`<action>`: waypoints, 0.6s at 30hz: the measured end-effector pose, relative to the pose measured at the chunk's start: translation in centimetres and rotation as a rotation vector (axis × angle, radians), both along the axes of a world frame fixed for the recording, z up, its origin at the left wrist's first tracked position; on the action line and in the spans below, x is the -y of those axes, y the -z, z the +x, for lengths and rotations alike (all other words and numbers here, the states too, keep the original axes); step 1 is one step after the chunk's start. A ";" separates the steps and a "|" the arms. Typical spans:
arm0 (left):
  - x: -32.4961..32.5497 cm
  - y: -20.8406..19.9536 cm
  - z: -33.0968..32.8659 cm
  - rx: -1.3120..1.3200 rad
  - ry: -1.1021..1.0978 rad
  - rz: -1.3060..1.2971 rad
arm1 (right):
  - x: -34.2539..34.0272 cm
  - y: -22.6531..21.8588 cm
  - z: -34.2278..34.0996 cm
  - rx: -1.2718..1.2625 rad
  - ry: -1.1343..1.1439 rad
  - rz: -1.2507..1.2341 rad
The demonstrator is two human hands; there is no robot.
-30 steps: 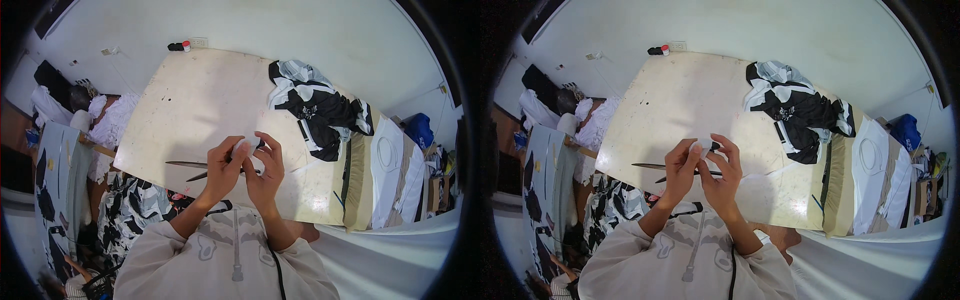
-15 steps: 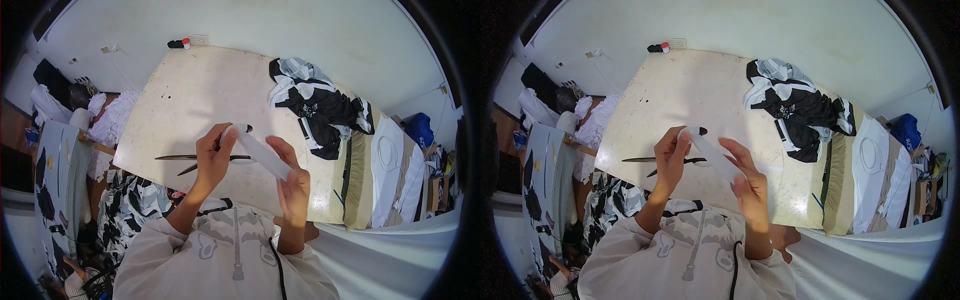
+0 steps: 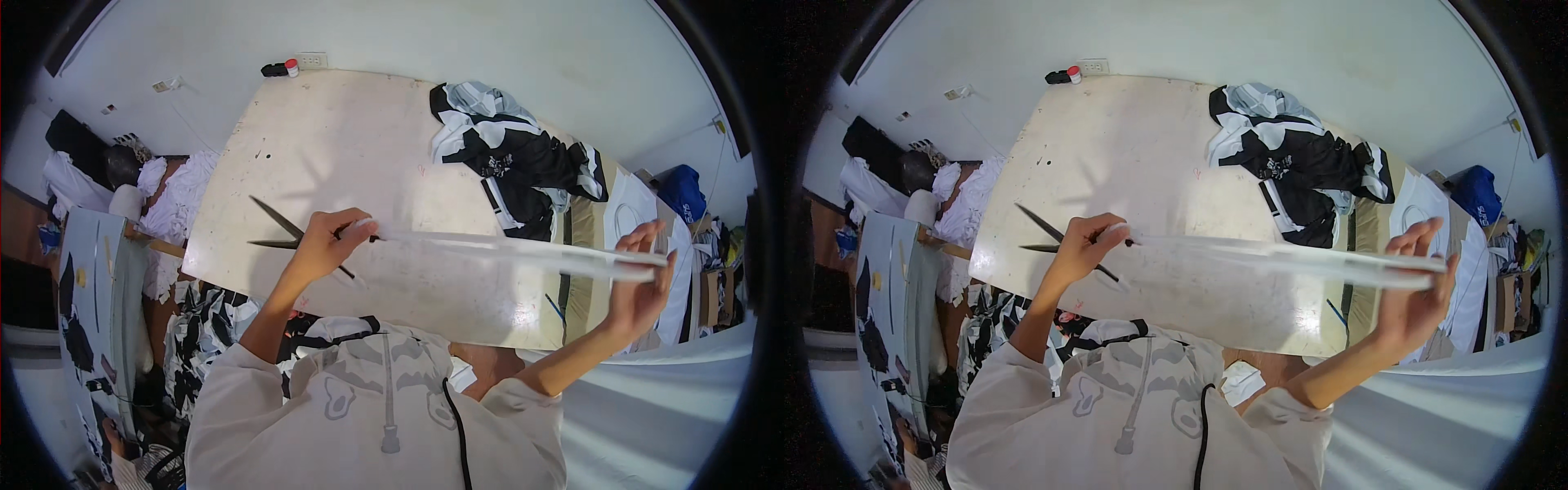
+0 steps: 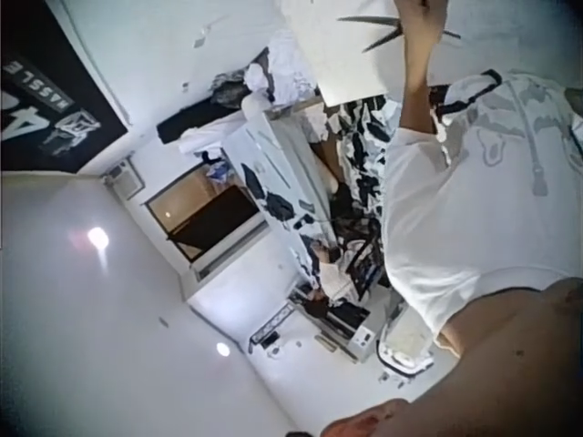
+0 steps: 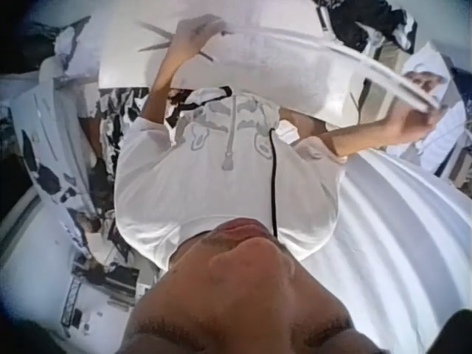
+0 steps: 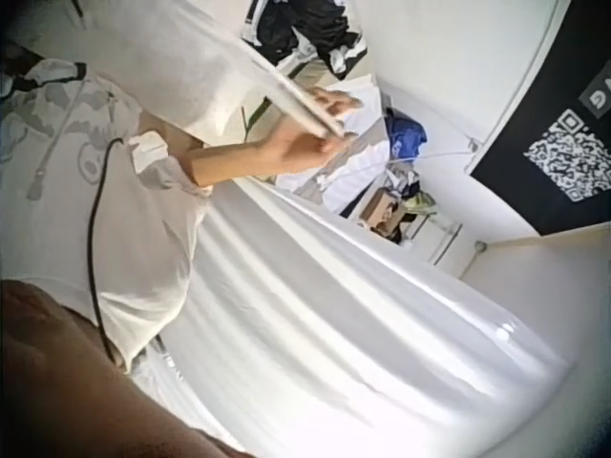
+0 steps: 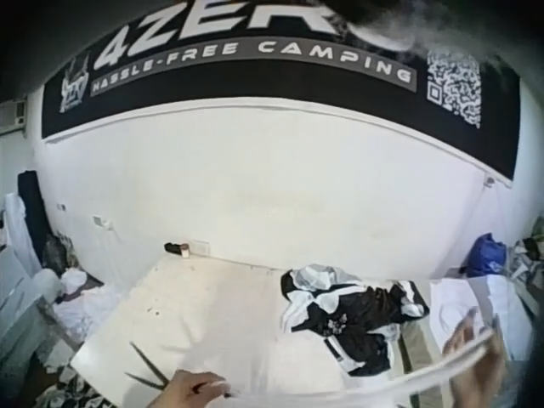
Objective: Cutting and manipulating thin strips of white fabric or material using scissors.
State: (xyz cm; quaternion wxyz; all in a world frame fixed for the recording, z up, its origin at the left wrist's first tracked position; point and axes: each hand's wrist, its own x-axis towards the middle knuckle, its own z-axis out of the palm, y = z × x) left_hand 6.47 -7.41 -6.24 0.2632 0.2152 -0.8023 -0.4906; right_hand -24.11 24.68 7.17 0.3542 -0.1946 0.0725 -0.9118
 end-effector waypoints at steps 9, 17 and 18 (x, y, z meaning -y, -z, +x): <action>-0.1 -1.4 1.0 0.055 0.380 0.038 | -2.6 4.2 -14.3 0.270 0.198 0.018; -0.3 -2.0 0.3 -0.009 0.614 0.102 | -1.2 15.9 -22.8 -0.008 0.071 0.361; -0.6 -2.5 0.2 -0.023 0.623 0.092 | 0.5 17.7 -22.2 0.104 0.399 0.557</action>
